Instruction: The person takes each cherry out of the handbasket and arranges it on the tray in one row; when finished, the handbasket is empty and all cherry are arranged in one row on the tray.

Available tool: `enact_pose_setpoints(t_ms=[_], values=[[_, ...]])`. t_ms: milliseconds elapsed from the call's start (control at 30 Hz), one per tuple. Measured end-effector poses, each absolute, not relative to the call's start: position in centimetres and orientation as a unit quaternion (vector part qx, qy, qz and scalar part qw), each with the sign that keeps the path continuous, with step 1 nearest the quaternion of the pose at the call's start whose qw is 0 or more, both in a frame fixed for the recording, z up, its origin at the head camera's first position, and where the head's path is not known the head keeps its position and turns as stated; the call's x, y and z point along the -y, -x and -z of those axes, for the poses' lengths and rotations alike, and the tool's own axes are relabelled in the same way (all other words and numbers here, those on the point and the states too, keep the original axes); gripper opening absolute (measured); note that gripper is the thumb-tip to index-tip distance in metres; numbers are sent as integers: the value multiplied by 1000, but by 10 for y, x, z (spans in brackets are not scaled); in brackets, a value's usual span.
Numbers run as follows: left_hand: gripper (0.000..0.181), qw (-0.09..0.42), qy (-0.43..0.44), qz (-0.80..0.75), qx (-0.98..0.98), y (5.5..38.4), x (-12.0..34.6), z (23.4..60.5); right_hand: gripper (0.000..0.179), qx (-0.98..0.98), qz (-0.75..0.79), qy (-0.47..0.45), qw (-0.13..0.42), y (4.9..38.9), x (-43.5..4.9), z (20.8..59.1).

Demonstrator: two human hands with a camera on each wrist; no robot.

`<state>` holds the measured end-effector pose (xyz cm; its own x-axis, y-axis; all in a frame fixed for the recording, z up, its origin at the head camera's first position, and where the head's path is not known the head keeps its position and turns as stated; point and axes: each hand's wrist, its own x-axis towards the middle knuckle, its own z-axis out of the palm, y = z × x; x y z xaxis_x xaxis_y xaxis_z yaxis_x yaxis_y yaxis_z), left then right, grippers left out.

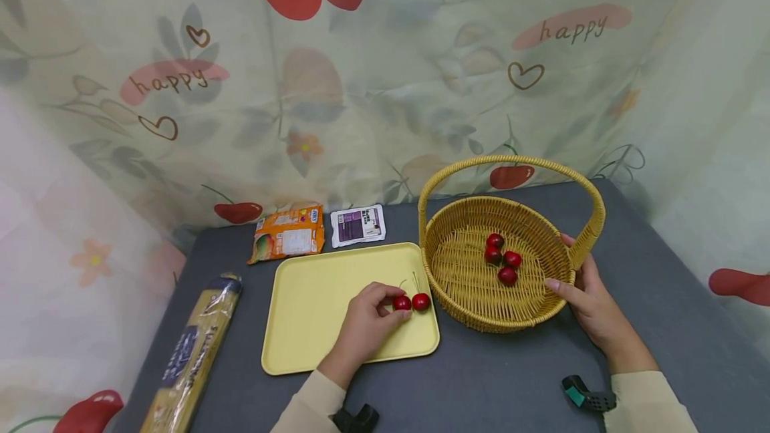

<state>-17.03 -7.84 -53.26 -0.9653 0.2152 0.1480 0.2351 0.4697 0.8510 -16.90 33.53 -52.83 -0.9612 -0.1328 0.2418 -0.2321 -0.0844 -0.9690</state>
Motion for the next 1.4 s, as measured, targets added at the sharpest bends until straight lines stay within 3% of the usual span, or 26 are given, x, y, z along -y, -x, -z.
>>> enact_pose_setpoints(t_ms=[467, 700, 967, 1133, 1400], values=[[31, 4, 133, 505, 853, 170, 77, 532, 81, 676, -723, -138, 37, 168, -337, 528], [27, 15, 88, 578, 811, 170, 77, 531, 81, 681, -719, -134, 35, 169, -338, 529], [51, 1, 54, 673, 738, 171, 77, 519, 81, 683, -717, -135, 33, 168, -336, 528], [63, -13, 77, 698, 712, 170, 77, 507, 80, 680, -720, -134, 33, 168, -335, 528], [60, -28, 152, 716, 681, 170, 59, 473, 80, 681, -719, -133, 34, 169, -337, 528]])
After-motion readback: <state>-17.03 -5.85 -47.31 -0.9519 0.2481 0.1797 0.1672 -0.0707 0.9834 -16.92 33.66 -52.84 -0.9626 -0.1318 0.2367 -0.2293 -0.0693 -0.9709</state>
